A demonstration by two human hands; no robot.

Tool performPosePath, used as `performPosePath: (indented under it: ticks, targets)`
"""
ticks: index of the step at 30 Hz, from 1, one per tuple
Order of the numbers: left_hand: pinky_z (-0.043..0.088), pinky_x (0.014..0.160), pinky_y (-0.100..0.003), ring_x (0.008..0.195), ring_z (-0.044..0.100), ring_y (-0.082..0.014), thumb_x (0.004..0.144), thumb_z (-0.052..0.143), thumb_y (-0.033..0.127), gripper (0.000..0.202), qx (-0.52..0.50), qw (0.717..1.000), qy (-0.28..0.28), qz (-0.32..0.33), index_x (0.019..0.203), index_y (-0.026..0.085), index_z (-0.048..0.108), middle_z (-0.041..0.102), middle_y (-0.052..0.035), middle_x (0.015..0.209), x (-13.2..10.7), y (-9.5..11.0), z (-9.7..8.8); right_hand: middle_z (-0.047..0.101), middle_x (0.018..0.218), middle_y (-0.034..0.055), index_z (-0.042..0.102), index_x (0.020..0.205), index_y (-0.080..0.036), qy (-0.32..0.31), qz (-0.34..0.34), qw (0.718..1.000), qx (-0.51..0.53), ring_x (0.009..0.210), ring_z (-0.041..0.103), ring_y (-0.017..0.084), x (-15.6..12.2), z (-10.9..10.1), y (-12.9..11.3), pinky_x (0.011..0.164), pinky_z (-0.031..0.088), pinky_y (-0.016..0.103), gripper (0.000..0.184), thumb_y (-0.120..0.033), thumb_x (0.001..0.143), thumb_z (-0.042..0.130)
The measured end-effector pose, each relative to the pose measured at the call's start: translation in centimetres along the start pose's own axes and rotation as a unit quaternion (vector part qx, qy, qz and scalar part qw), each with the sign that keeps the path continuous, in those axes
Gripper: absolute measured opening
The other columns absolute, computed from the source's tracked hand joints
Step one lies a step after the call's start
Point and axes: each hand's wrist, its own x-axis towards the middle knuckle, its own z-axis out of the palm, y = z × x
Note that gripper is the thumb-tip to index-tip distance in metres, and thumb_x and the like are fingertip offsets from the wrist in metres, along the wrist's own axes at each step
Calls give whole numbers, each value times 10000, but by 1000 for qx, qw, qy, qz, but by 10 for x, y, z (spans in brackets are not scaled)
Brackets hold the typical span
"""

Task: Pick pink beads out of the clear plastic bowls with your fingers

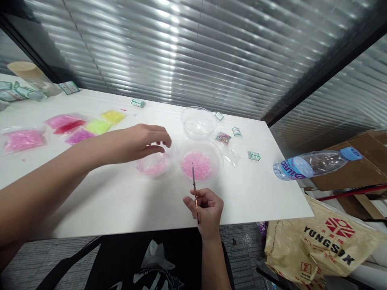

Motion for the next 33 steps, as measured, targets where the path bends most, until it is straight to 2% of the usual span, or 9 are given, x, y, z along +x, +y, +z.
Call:
performPosePath:
  ticks: [2,4,8,13,18,23,27,33]
  targets:
    - [417,632,-248,766,606,-156,813,506,127,208,8,995,-80,-52,925,234,645,652,-37,960,-2,-10,-1,449,391,-70,687,684,-151,11,7,1000,8,322,347,50,1,0,1,305,266,170,267,-367,617,829]
    - [393,571,-242,703,603,-150,765,508,115,233,6,985,-146,-97,886,246,658,650,-41,950,-2,-17,2,446,387,-69,688,682,-145,22,10,1000,10,312,352,52,2,1,3,293,268,171,284,-381,612,829]
    - [359,505,-227,649,598,-144,681,506,81,322,-6,972,-197,-130,897,251,673,648,-60,1006,2,-16,13,444,380,-68,685,672,-135,39,9,999,15,297,354,54,5,1,4,277,267,176,309,-398,602,832]
    - [346,477,-207,610,578,-124,615,505,33,407,-12,967,-224,-117,899,262,684,640,-57,1029,2,-7,16,462,411,-65,685,687,-137,38,16,999,33,311,352,47,3,0,4,286,273,175,290,-375,615,833]
    - [377,504,-218,694,596,-159,603,531,25,419,-10,963,-245,-112,912,271,671,625,-49,1044,2,-2,16,452,430,-70,691,727,-134,38,23,998,36,330,350,45,1,-1,5,309,263,175,250,-331,649,825]
    - [371,502,-214,678,574,-143,597,498,16,406,-1,968,-236,-87,887,239,673,639,-62,1034,6,-1,21,455,429,-71,692,722,-136,41,27,998,48,332,340,41,1,-1,5,308,258,172,246,-320,641,833]
    - [355,466,-213,588,552,-124,598,493,32,344,-18,966,-240,-98,828,209,678,664,-71,945,8,-2,24,453,426,-71,691,713,-140,44,34,997,49,336,347,46,1,-1,5,304,266,172,253,-327,630,838]
    - [330,437,-197,528,537,-105,605,534,43,243,-17,972,-213,-96,732,180,689,662,-61,823,8,-4,22,437,425,-76,687,717,-135,44,26,998,39,330,341,43,1,-1,5,303,264,174,258,-336,641,829]
